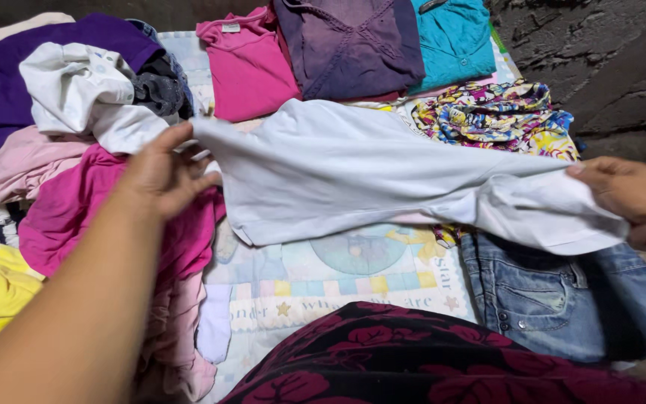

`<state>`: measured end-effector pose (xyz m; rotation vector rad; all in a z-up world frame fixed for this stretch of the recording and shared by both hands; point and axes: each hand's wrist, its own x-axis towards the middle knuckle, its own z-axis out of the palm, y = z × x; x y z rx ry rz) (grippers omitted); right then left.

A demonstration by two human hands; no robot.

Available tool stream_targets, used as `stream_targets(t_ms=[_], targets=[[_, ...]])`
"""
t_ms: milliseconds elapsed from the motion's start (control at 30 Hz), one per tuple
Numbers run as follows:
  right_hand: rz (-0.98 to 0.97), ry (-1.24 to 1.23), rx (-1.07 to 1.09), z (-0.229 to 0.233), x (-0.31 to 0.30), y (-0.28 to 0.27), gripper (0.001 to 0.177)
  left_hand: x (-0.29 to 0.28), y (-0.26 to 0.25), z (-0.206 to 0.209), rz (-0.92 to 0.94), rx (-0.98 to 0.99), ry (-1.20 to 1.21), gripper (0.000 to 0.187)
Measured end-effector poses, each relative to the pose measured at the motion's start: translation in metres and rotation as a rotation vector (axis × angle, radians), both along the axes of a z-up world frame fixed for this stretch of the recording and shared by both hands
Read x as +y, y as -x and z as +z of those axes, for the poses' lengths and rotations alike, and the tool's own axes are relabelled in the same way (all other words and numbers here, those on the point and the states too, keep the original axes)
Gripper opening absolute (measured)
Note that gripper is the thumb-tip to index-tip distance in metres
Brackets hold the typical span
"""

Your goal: The person folds several garments one by one on a bed, including a purple top, a pink top, denim shorts, and a white hoodie. Each item is smoothed, folded into a compact rectangle, and placed in a growing stack.

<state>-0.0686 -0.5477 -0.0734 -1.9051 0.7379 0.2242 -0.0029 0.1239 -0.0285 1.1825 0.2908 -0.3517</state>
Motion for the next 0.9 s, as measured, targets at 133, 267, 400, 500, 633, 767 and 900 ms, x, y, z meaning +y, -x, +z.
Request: stream_targets(t_ms=[133, 267, 400, 500, 633, 767, 900], targets=[[0.213, 0.357, 0.218, -0.011, 0.019, 0.014, 0.057, -0.053, 0.007, -0.055, -0.107, 0.334, -0.282, 0.061], [0.184, 0.140, 0.425, -0.015, 0.038, 0.033, 0.086, -0.060, 0.017, -0.089, -0.178, 0.204, -0.821, 0.054], [0.318, 0.203, 0.427, -0.013, 0.046, 0.045, 0.072, -0.049, 0.026, -0.097, -0.364, 0.086, -1.143, 0.041], [0.307, 0.067, 0.313, -0.003, 0.046, 0.036, 0.055, -0.038, 0.027, -0.077, -0.490, 0.067, -1.184, 0.035], [0.293, -0.230, 0.050, 0.032, 0.037, 0.013, 0.050, -0.014, 0.012, -0.017, -0.229, 0.083, -0.173, 0.028], [0.214, -0.465, -0.102, 0.079, 0.034, -0.012, 0.058, -0.022, 0.009, 0.017, 0.000, -0.064, 0.276, 0.035], [0.191, -0.423, -0.141, 0.109, 0.043, -0.019, 0.061, -0.055, 0.021, 0.012, -0.521, -0.026, -0.760, 0.026]])
